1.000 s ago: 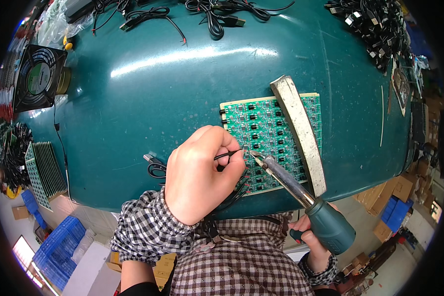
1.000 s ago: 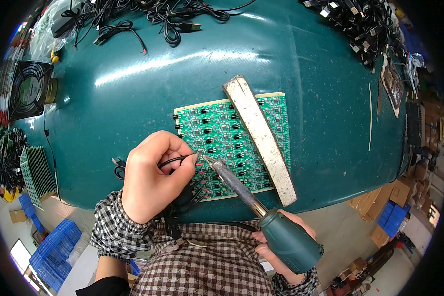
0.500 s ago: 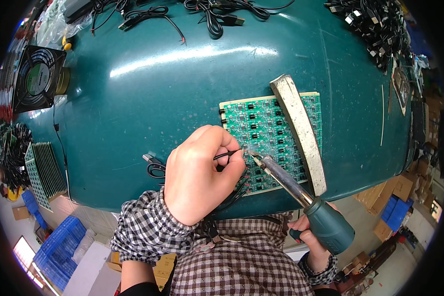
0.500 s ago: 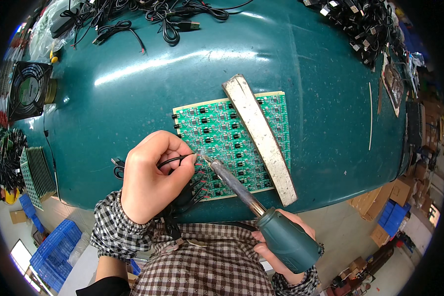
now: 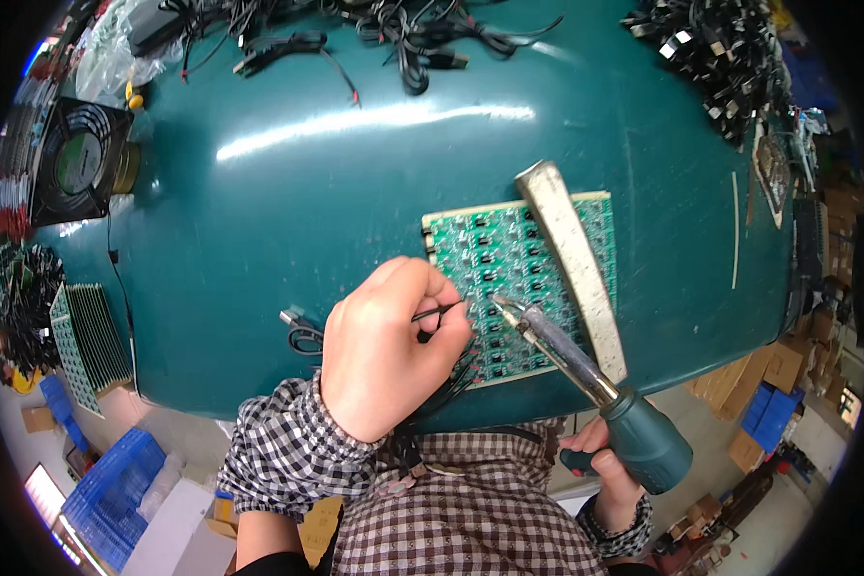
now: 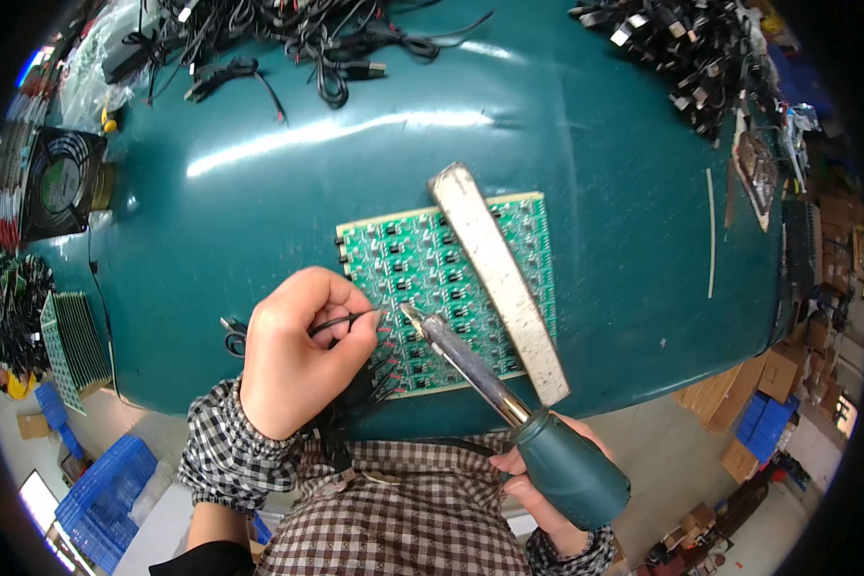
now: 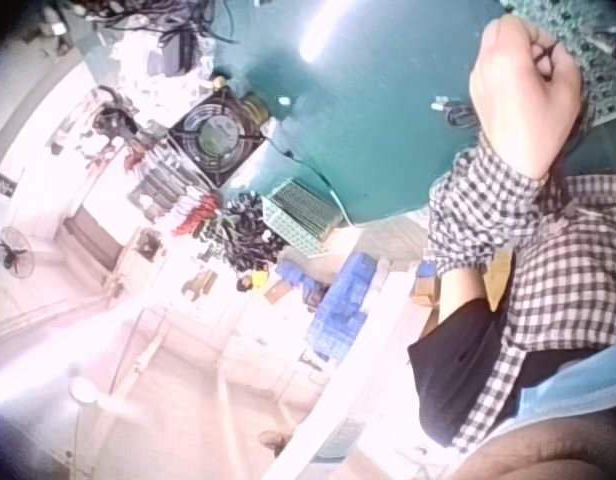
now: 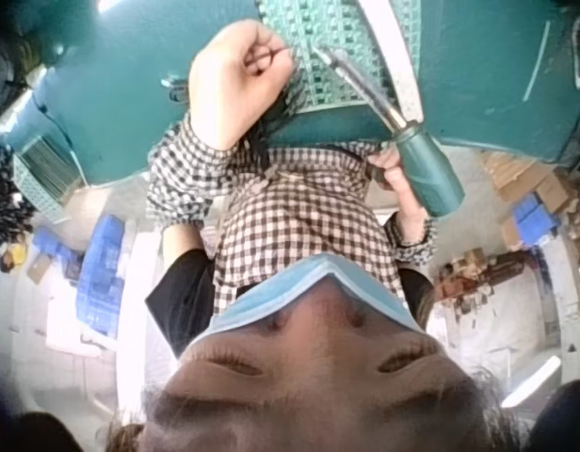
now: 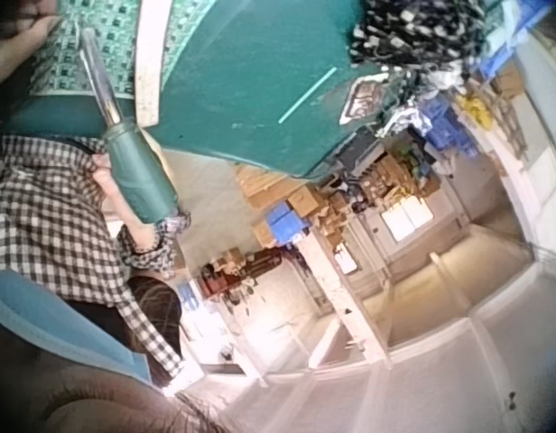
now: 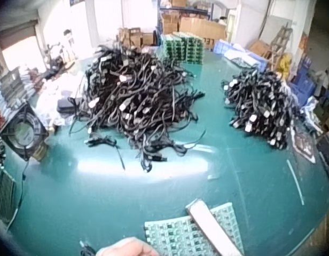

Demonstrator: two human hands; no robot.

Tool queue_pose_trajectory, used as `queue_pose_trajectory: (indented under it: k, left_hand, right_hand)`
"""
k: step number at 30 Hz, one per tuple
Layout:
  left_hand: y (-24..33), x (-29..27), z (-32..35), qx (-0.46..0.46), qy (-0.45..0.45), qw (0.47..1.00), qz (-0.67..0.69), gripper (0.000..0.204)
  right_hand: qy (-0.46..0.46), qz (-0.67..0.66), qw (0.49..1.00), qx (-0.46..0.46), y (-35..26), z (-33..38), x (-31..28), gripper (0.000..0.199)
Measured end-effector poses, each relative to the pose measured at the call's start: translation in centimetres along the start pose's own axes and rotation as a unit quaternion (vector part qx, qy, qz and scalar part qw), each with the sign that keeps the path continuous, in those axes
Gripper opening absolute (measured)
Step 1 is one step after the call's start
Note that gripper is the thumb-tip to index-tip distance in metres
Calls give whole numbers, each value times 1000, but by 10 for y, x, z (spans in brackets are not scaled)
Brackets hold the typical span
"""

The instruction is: The person solders USB cable wires onto a circuit board using a soldering gun, positioning each wire against the board contacts by hand.

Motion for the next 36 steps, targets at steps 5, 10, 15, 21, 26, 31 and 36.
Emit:
queue_pose_trajectory:
  k: [5,10,15,21,26,31,36]
  left_hand:
    - [0,2,3,-23,-15,1000,-11,11]
    - [-14,1,9,-11,0,1000,-10,13]
    - [-18,-2,11,-32,5,999,2,12]
    - [-13,1,9,-42,2,999,4,14]
    - [-7,3,8,-26,4,1000,-15,15]
    - [-9,-1,7,-27,22,999,-38,15]
    - [-2,4,7,-8,16,1000,-14,13]
  right_hand:
    - [-5,-43,999,30,8,2,-8,43]
    - [-8,-142,989,-45,-2,-19,-1,14]
    - [21,-189,981,-33,5,-7,-8,13]
    - [2,-181,983,-40,-1,-5,-11,15]
    - [4,-187,982,-34,4,-7,-12,16]
    - [5,-180,983,-21,1,-13,-9,16]
    - [30,-134,990,-37,-5,-9,-24,26]
Point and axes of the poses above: each hand's wrist, its own z-axis away from the middle knuckle, its own x-axis out of the palm, y = z × x, the point moved 10 cm from there along -z, towards the middle knuckle, and after that the axes turned 4 degrees about -x, right-handed, at the moved point
